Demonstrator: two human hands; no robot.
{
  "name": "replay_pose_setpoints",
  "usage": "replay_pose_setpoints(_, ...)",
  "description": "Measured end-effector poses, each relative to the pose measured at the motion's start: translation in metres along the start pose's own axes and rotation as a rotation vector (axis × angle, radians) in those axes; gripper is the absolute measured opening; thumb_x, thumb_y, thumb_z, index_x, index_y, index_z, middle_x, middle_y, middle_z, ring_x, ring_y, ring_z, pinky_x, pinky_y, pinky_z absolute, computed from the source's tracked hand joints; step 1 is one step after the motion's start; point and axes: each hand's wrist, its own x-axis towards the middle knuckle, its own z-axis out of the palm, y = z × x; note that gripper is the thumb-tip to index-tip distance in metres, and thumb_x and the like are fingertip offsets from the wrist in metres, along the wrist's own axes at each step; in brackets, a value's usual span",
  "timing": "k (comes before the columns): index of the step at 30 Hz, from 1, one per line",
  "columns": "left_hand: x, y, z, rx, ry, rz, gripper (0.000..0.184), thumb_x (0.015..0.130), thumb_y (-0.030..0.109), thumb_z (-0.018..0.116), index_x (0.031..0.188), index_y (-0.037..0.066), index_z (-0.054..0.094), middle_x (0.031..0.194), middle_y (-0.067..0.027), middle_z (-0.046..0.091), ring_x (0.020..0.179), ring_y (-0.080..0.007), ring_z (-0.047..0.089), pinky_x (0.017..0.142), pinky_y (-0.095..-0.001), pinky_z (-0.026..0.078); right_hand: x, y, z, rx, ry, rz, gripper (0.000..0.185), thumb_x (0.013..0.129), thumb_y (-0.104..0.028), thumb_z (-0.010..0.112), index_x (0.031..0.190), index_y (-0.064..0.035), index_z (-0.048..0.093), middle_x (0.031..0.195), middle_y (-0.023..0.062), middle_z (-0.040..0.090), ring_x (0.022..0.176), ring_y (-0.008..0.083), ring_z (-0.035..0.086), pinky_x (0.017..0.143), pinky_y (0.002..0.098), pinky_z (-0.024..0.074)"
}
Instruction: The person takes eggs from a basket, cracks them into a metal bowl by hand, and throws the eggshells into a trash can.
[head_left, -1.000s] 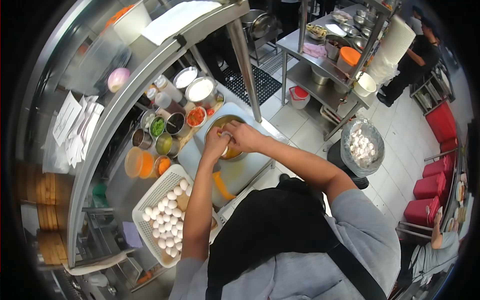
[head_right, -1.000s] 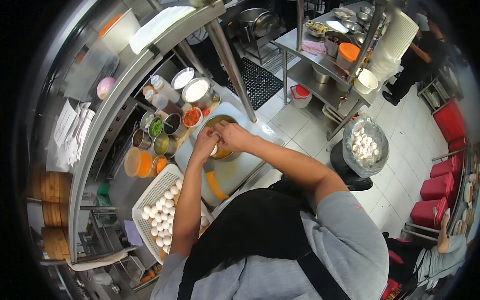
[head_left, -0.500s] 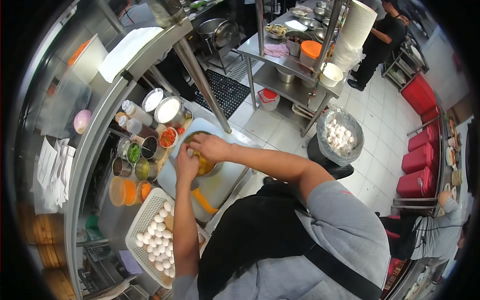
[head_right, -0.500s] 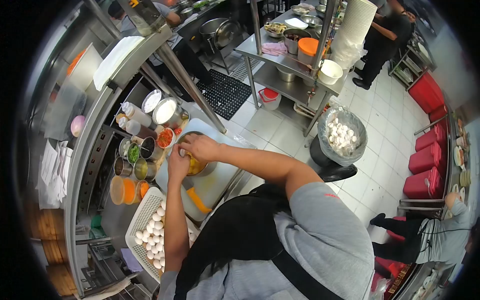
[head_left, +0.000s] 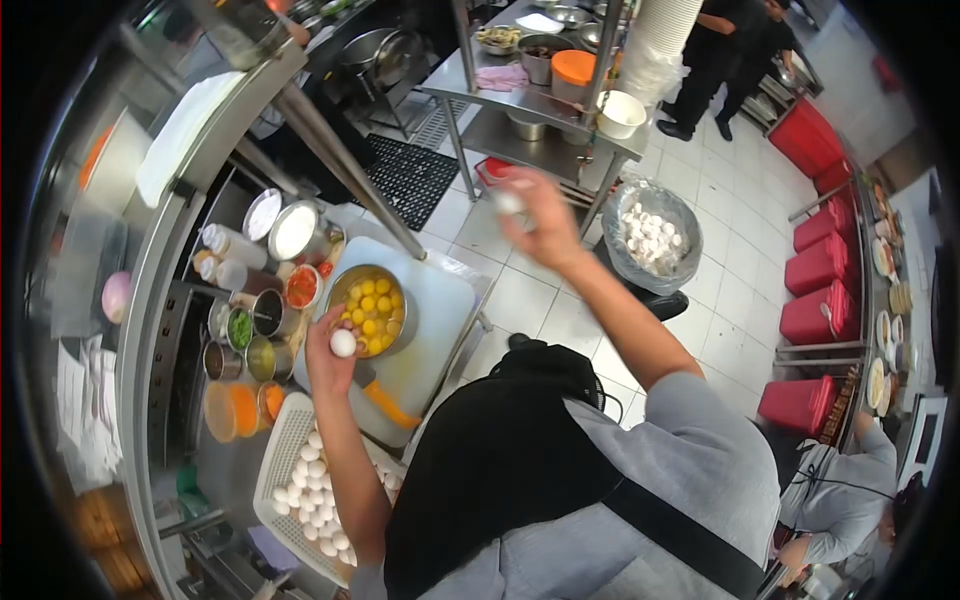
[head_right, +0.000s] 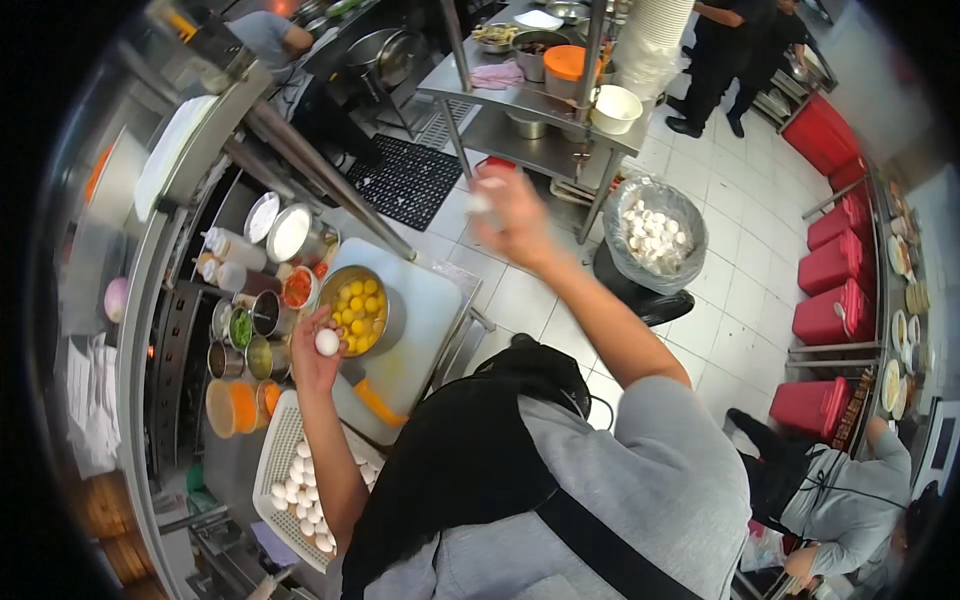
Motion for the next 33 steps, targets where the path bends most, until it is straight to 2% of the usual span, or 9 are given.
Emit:
replay_pose_setpoints(4,-0.017,-0.003,0.014,0.068,-0.051,0.038,0.036,0.093,0.018,0.052,0.126,0.005,0.048,0.097,-0.007,0.054,0.09,-0.0193,0.056,0.075,-0.0335,0.048,-0.066,0.068,-0.098,-0.526,0.094,0.354,0.058,0.072,-0.005,0.068,0.128,-0.0066,0.051,0.133,0.0188,0.048,0.124,0.0396,0.044,0.105,0.0477,0.0361)
replay_pose_setpoints(6,-0.017,-0.008,0.031,0.138,-0.086,0.075,0.037,0.092,0.011,0.054,0.127,0.005,0.047,0.099,-0.0076,0.055,0.093,-0.0193,0.056,0.08,-0.0341,0.049,-0.08,0.047,-0.099,-0.54,0.012,0.364,0.056,0.075,-0.005,0.068,0.128,-0.0079,0.051,0.131,0.018,0.049,0.12,0.0348,0.05,0.097,0.045,0.0449)
replay_pose_setpoints(8,-0.019,-0.014,0.057,0.433,-0.143,0.152,0.045,0.086,0.0,0.058,0.129,0.004,0.045,0.106,-0.01,0.056,0.098,-0.0186,0.056,0.086,-0.0328,0.048,-0.082,0.009,-0.064,0.103,-0.235,0.724,0.053,0.079,-0.007,0.069,0.128,-0.009,0.05,0.128,0.0155,0.051,0.112,0.0271,0.056,0.084,0.0381,0.0532)
replay_pose_setpoints(14,0.004,-0.036,0.093,0.538,-0.264,0.236,0.044,0.088,0.003,0.063,0.129,0.003,0.046,0.111,-0.0093,0.06,0.098,-0.0153,0.059,0.086,-0.027,0.047,-0.026,-0.104,0.037,0.708,-0.553,0.328,0.056,0.082,-0.014,0.073,0.132,-0.0097,0.051,0.124,0.0097,0.055,0.097,0.0209,0.06,0.074,0.0327,0.0534)
replay_pose_setpoints(16,0.0,-0.028,0.098,0.565,-0.167,0.243,0.042,0.091,0.006,0.063,0.129,0.003,0.046,0.112,-0.0104,0.06,0.1,-0.0156,0.059,0.085,-0.0271,0.048,-0.016,-0.1,0.059,0.598,-0.519,0.191,0.049,0.083,-0.018,0.072,0.127,-0.0066,0.055,0.114,0.0136,0.057,0.096,0.0278,0.059,0.074,0.0337,0.0548)
replay_pose_setpoints(21,-0.02,-0.02,0.079,0.369,-0.036,0.29,0.036,0.101,0.027,0.049,0.127,0.001,0.048,0.11,-0.0108,0.06,0.102,-0.02,0.058,0.084,-0.0348,0.051,-0.002,-0.041,0.12,0.826,-0.128,0.638,0.034,0.093,-0.014,0.058,0.125,-0.0029,0.057,0.098,0.0022,0.062,0.077,0.0077,0.055,0.065,0.024,0.0475)
replay_pose_setpoints(24,-0.034,-0.027,0.055,0.32,0.032,0.216,0.033,0.101,0.026,0.049,0.123,0.001,0.052,0.107,-0.0105,0.061,0.099,-0.0182,0.059,0.081,-0.0338,0.052,0.03,-0.017,0.147,0.933,0.136,0.857,0.035,0.099,-0.024,0.05,0.127,-0.0028,0.055,0.094,0.0054,0.064,0.073,0.0078,0.056,0.061,0.0232,0.0495)
replay_pose_setpoints(28,-0.043,-0.037,0.036,0.293,0.067,0.217,0.03,0.1,0.025,0.051,0.119,0.001,0.055,0.104,-0.01,0.063,0.095,-0.0168,0.06,0.079,-0.0329,0.052,0.029,-0.008,0.172,0.841,-0.136,0.808,0.037,0.1,-0.029,0.05,0.128,-0.0049,0.055,0.094,0.0044,0.064,0.073,0.0077,0.056,0.06,0.0233,0.0493)
replay_pose_setpoints(33,-0.046,-0.036,0.031,0.386,0.073,0.298,0.028,0.096,0.019,0.058,0.119,0.003,0.058,0.107,-0.0086,0.062,0.095,-0.0155,0.06,0.077,-0.0306,0.053,0.021,-0.018,0.149,1.008,0.01,1.001,0.033,0.1,-0.031,0.049,0.122,-0.0069,0.059,0.092,0.003,0.064,0.072,0.0075,0.056,0.06,0.0228,0.0484)
